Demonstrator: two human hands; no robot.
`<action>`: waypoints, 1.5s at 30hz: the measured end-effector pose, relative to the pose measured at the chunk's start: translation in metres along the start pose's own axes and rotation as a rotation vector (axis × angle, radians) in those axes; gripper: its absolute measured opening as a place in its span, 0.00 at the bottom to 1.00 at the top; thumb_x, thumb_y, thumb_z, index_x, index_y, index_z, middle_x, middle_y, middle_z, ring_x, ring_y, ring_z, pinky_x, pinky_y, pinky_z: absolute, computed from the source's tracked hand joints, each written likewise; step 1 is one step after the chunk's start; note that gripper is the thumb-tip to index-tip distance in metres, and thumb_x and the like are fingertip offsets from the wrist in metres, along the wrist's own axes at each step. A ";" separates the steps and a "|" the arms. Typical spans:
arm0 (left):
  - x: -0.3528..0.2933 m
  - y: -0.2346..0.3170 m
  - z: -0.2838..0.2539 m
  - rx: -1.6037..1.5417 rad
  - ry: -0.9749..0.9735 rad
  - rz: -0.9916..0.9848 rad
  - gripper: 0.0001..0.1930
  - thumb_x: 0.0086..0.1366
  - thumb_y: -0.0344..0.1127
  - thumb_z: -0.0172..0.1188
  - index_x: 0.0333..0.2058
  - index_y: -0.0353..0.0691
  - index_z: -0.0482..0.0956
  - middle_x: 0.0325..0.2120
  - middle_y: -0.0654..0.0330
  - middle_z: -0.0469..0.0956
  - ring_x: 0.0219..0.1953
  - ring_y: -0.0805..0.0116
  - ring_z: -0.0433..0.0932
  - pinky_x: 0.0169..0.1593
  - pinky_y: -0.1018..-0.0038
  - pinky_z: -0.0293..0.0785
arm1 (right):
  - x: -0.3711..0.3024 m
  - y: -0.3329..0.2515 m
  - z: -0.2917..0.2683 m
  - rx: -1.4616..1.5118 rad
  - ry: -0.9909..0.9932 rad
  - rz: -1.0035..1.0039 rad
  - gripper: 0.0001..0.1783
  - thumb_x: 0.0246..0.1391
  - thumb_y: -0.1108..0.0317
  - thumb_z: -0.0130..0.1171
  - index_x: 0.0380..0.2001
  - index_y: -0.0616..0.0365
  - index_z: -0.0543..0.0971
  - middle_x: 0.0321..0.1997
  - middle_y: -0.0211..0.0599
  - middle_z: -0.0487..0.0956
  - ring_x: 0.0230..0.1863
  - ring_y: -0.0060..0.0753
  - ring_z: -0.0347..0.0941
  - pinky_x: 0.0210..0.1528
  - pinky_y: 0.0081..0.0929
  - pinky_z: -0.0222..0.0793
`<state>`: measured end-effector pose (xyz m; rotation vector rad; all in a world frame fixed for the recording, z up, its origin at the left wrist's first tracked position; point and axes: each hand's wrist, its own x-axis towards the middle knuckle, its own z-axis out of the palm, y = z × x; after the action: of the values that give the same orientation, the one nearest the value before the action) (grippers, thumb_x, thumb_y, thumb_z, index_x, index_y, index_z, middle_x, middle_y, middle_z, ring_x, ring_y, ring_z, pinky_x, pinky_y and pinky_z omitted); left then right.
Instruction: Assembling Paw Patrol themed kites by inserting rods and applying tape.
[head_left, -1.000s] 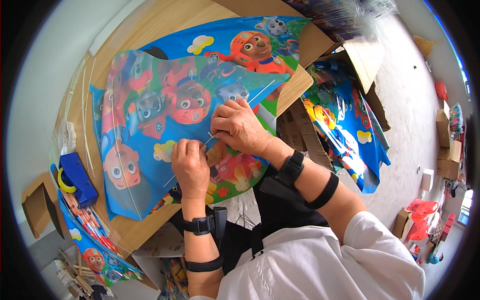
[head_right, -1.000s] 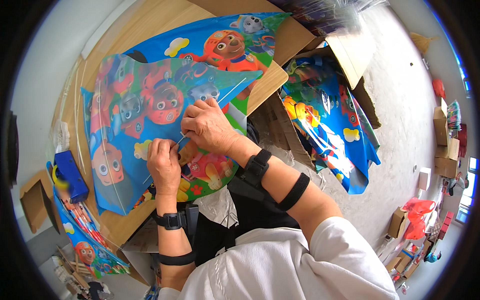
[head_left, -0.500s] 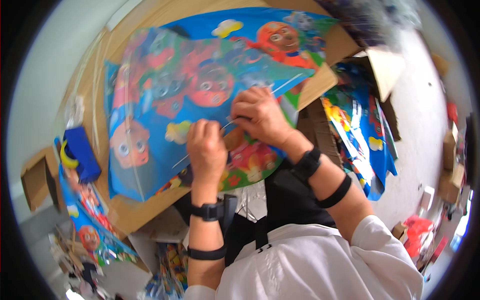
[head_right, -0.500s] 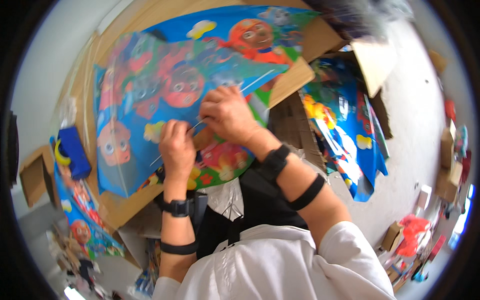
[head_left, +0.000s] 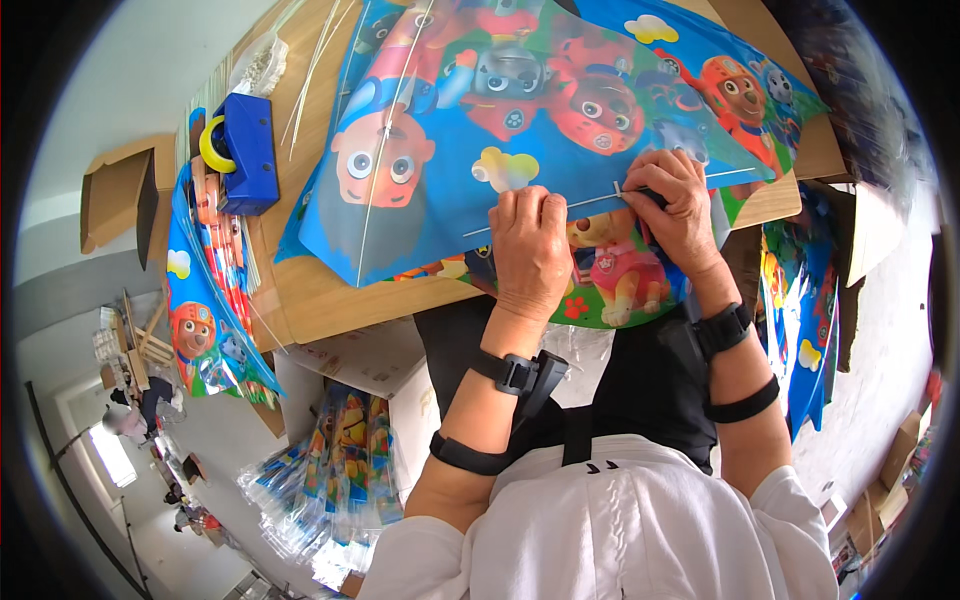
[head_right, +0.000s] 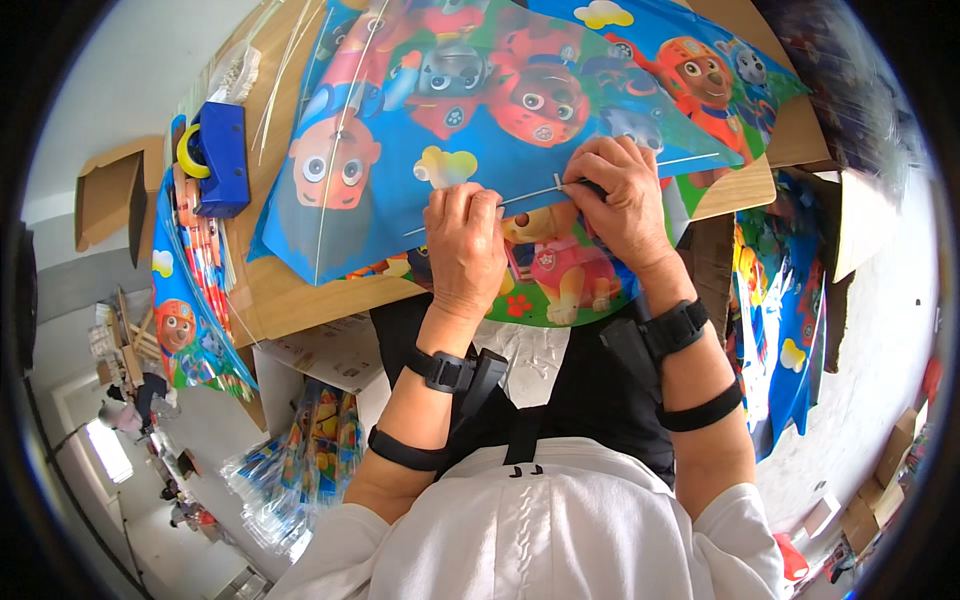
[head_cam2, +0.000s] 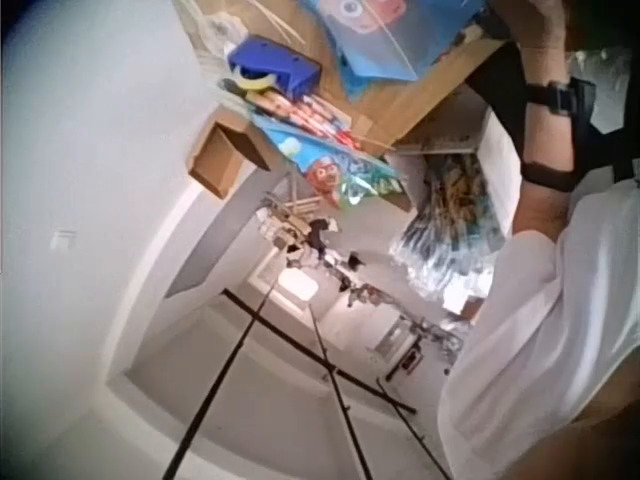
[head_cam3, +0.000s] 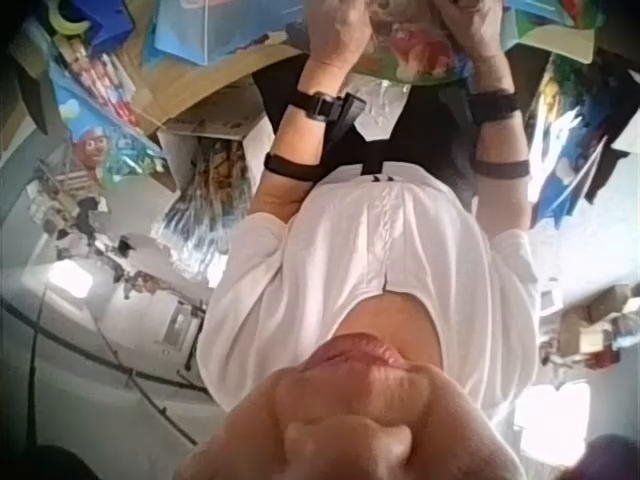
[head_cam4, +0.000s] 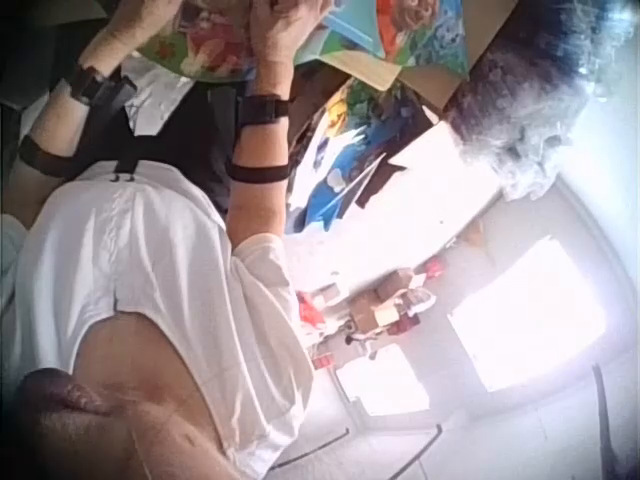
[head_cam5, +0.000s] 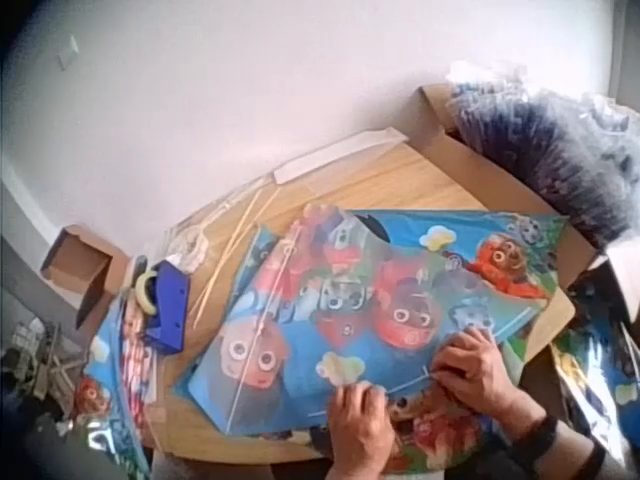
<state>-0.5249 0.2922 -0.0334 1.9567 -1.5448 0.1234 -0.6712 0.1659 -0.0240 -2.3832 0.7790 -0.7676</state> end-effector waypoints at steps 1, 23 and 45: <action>0.000 -0.001 0.000 0.002 0.015 -0.004 0.09 0.48 0.22 0.59 0.30 0.38 0.74 0.31 0.59 0.71 0.37 0.56 0.69 0.41 0.63 0.65 | 0.000 0.000 0.000 -0.002 -0.008 0.006 0.05 0.39 0.70 0.61 0.24 0.51 0.77 0.33 0.26 0.75 0.39 0.34 0.68 0.47 0.32 0.57; 0.009 0.001 0.000 0.000 -0.055 0.036 0.07 0.50 0.20 0.56 0.28 0.38 0.71 0.27 0.57 0.68 0.34 0.55 0.69 0.38 0.62 0.66 | -0.003 0.005 0.001 0.001 0.053 -0.016 0.04 0.39 0.72 0.59 0.22 0.50 0.74 0.32 0.25 0.74 0.37 0.34 0.68 0.43 0.32 0.58; -0.016 -0.044 -0.068 -0.031 0.170 -0.139 0.11 0.46 0.19 0.57 0.30 0.37 0.71 0.30 0.54 0.70 0.37 0.52 0.70 0.41 0.61 0.66 | -0.002 -0.009 -0.004 0.106 0.160 -0.006 0.11 0.40 0.79 0.60 0.32 0.60 0.77 0.42 0.40 0.76 0.46 0.42 0.69 0.51 0.33 0.62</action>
<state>-0.4699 0.3468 -0.0047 1.9681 -1.2913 0.2009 -0.6724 0.1725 -0.0165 -2.2510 0.7746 -0.9874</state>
